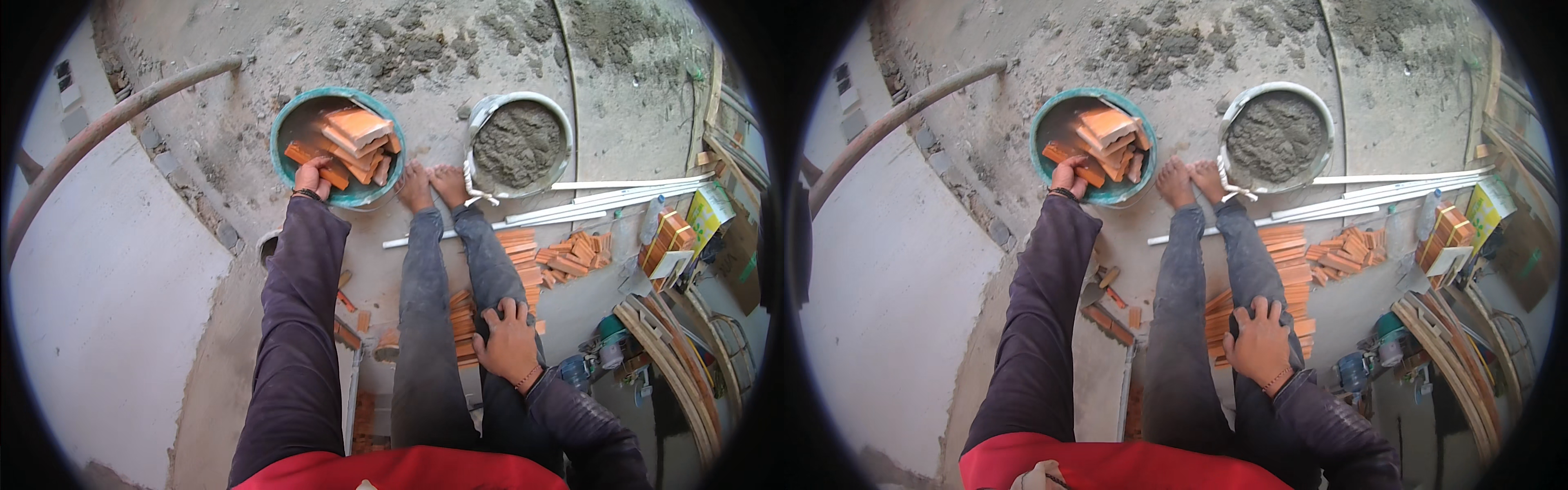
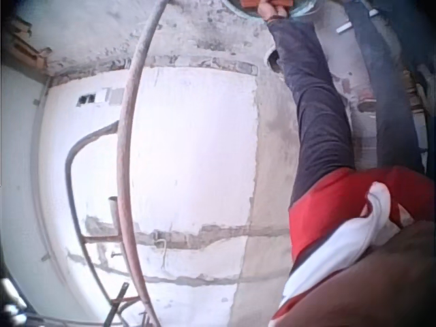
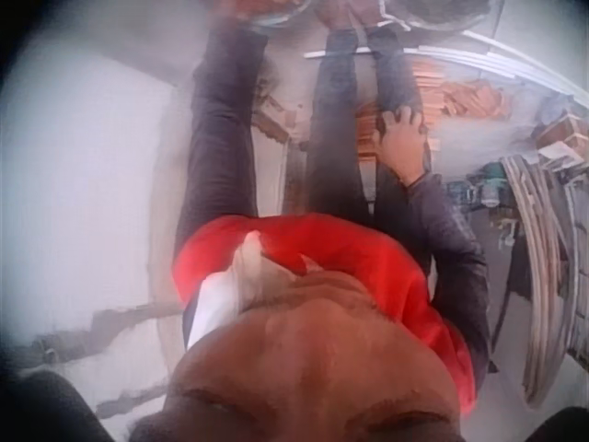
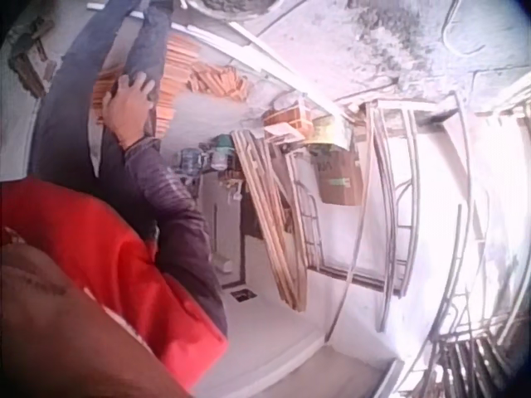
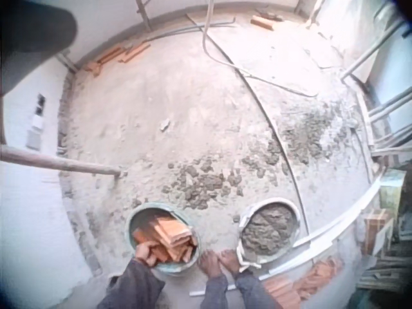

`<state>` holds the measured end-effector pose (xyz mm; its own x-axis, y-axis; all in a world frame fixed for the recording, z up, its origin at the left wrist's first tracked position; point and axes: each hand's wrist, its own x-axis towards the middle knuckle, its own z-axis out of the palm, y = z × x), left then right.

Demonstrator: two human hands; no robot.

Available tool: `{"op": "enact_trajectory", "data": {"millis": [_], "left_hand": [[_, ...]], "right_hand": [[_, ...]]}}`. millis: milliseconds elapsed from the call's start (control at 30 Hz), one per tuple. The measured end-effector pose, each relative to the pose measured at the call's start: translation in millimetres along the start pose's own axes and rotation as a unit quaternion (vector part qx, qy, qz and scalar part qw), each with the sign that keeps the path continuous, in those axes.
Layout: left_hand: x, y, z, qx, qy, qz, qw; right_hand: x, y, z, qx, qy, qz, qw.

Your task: The person uses a grinder to cut tiles, applies mortar to the tiles with a trowel, and presses the tiles onto a wall.

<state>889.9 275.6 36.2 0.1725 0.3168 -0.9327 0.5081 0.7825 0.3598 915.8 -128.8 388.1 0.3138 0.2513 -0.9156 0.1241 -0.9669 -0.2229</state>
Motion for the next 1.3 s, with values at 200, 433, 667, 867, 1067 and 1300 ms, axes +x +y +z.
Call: {"op": "enact_trajectory", "data": {"millis": [200,433,667,867,1067,1300], "left_hand": [[-86.1,32.5,-4.8,-0.149,-0.136,0.02,0.979],[-191.1,98.3,-2.0,-0.212,-0.263,0.02,0.941],[-212.3,139.9,-0.8,-0.049,-0.219,0.114,0.968],[-197.0,159.2,9.7,0.187,-0.037,0.15,0.97],[-272.8,156.3,136.9,0.481,0.083,0.215,0.846],[-327.7,66.8,209.8,0.592,0.209,0.297,0.719]], "right_hand": [[-10.3,-24.9,13.7,0.025,0.046,0.0,0.999],[-39.5,-51.9,-57.7,0.108,0.181,-0.044,0.977],[-74.0,8.9,-100.0,0.112,0.254,0.037,0.96],[-91.4,105.4,-104.3,0.175,0.269,0.079,0.944],[-30.9,192.3,-131.9,0.201,0.209,0.144,0.946],[-28.1,325.3,-216.5,0.282,0.131,0.092,0.946]]}}
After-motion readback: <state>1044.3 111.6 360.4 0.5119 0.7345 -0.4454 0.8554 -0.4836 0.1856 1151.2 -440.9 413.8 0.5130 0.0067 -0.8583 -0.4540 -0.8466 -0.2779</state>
